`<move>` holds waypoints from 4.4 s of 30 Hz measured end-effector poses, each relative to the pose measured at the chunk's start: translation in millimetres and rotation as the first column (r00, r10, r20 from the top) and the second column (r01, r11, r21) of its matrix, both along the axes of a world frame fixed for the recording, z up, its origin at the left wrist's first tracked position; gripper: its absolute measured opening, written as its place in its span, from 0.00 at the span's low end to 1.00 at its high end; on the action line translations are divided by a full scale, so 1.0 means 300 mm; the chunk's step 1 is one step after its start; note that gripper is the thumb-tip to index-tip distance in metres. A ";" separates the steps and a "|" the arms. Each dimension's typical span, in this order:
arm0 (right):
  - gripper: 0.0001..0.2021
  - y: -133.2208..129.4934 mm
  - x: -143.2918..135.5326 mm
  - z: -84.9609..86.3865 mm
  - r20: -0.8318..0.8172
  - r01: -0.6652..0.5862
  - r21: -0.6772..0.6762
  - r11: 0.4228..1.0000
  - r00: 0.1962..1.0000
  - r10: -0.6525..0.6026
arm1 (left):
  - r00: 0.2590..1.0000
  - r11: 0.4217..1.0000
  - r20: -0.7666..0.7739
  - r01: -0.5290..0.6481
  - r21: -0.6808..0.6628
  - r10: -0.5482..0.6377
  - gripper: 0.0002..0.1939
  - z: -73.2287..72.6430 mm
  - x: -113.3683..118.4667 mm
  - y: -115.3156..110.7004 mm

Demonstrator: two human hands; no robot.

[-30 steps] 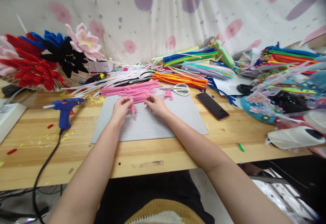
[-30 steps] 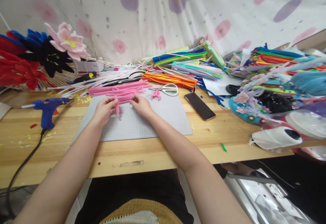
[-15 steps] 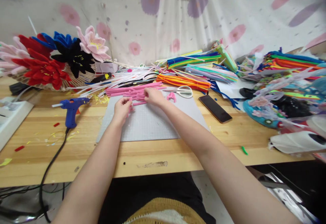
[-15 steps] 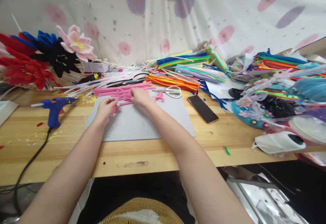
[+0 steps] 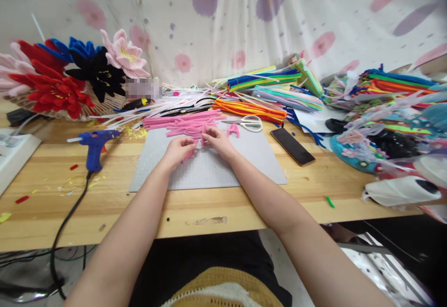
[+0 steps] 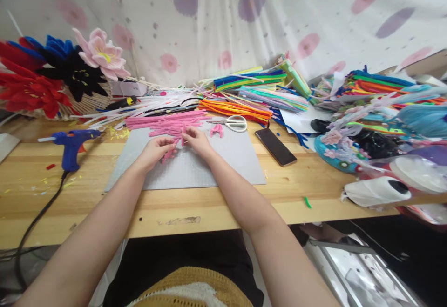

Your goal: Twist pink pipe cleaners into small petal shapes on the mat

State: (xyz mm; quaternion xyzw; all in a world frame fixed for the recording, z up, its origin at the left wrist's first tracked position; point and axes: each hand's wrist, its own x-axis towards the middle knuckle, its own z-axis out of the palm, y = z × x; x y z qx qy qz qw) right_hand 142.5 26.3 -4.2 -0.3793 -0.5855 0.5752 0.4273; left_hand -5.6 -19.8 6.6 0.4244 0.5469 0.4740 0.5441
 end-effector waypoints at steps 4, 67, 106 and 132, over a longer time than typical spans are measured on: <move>0.08 -0.024 0.000 -0.009 -0.035 -0.016 -0.077 0.997 0.999 0.014 | 0.999 0.999 -0.008 -0.036 -0.013 0.036 0.12 0.003 -0.002 -0.001; 0.06 -0.051 -0.032 -0.007 0.184 -0.140 -0.125 0.982 0.970 0.161 | 0.830 0.850 -0.463 -0.024 0.527 0.310 0.03 -0.050 0.004 0.023; 0.09 -0.052 -0.017 0.008 0.049 -0.065 -0.104 0.992 0.996 0.071 | 0.968 0.913 0.020 -0.241 0.330 0.249 0.16 -0.054 -0.011 0.043; 0.09 -0.020 -0.045 -0.041 0.218 0.174 -0.093 0.980 0.964 -0.151 | 0.731 0.736 -0.563 0.123 0.666 0.387 0.14 -0.030 0.022 -0.004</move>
